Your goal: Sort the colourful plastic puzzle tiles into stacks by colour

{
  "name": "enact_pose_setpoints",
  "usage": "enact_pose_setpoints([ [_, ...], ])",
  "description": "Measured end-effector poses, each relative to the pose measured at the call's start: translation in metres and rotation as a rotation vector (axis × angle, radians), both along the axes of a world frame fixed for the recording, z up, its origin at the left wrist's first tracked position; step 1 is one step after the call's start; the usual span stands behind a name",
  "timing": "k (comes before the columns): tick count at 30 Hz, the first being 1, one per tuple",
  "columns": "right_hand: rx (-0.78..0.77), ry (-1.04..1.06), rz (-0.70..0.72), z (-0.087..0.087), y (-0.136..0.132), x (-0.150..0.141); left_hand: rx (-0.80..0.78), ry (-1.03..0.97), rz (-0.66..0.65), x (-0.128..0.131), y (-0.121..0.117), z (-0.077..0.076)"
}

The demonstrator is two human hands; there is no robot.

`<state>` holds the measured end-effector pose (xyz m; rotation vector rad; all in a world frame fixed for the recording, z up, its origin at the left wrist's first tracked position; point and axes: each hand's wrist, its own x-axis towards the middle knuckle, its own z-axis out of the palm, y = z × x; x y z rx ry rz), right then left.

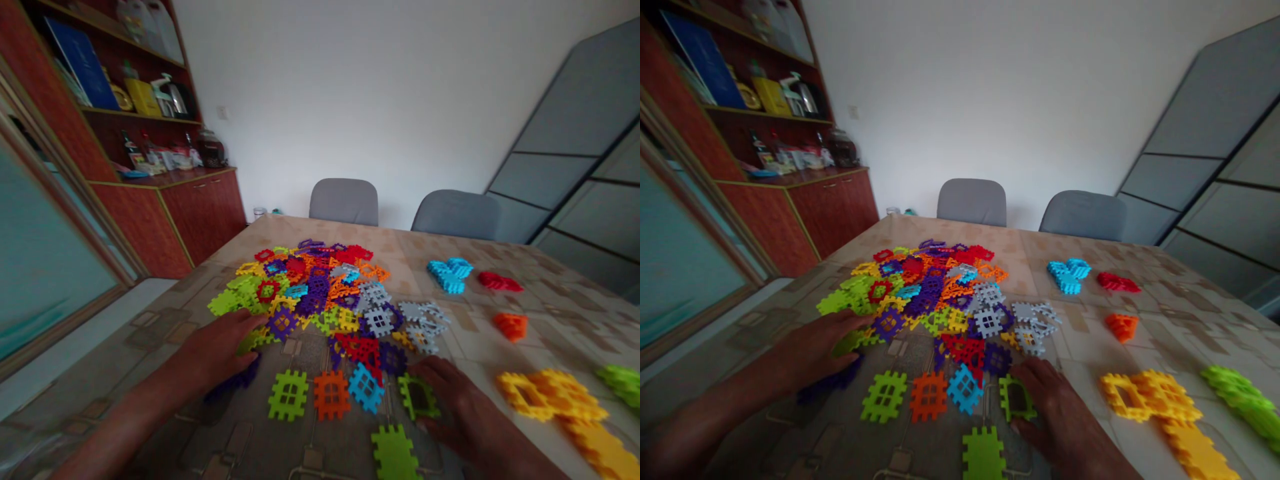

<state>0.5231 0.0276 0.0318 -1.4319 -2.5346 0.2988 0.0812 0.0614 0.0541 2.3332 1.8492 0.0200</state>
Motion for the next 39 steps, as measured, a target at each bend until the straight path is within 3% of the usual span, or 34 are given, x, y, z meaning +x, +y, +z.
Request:
enact_pose_setpoints([
  [4,0.025,0.03,-0.005,0.006,-0.001,-0.002,0.089,-0.134,0.002,-0.002,0.002,0.007],
  [7,0.048,0.11,-0.004,0.015,-0.004,-0.009,0.167,-0.426,0.04,-0.002,0.005,0.017],
  [10,0.071,0.172,0.009,0.022,-0.01,-0.018,0.158,-0.713,0.077,0.016,0.002,0.023],
  [13,0.108,0.201,0.044,0.025,-0.017,-0.029,-0.014,-1.011,0.068,0.055,-0.011,0.016],
  [17,0.144,0.22,0.102,0.026,-0.028,-0.045,-0.31,-1.204,0.007,0.109,-0.035,-0.005],
  [23,0.155,0.197,0.247,0.024,-0.034,-0.066,-0.453,-1.318,-0.066,0.149,-0.051,-0.017],
  [27,0.121,0.223,0.207,0.021,-0.034,-0.068,-0.474,-1.34,-0.051,0.158,-0.055,-0.021],
  [34,0.072,0.236,0.217,0.012,-0.032,-0.067,-0.471,-1.4,-0.051,0.164,-0.068,-0.042],
  [36,0.06,0.223,0.23,0.012,-0.032,-0.065,-0.474,-1.375,-0.089,0.162,-0.068,-0.037],
  [39,0.012,0.224,0.227,0.016,-0.03,-0.056,-0.347,-1.139,-0.198,0.144,-0.054,-0.011],
])
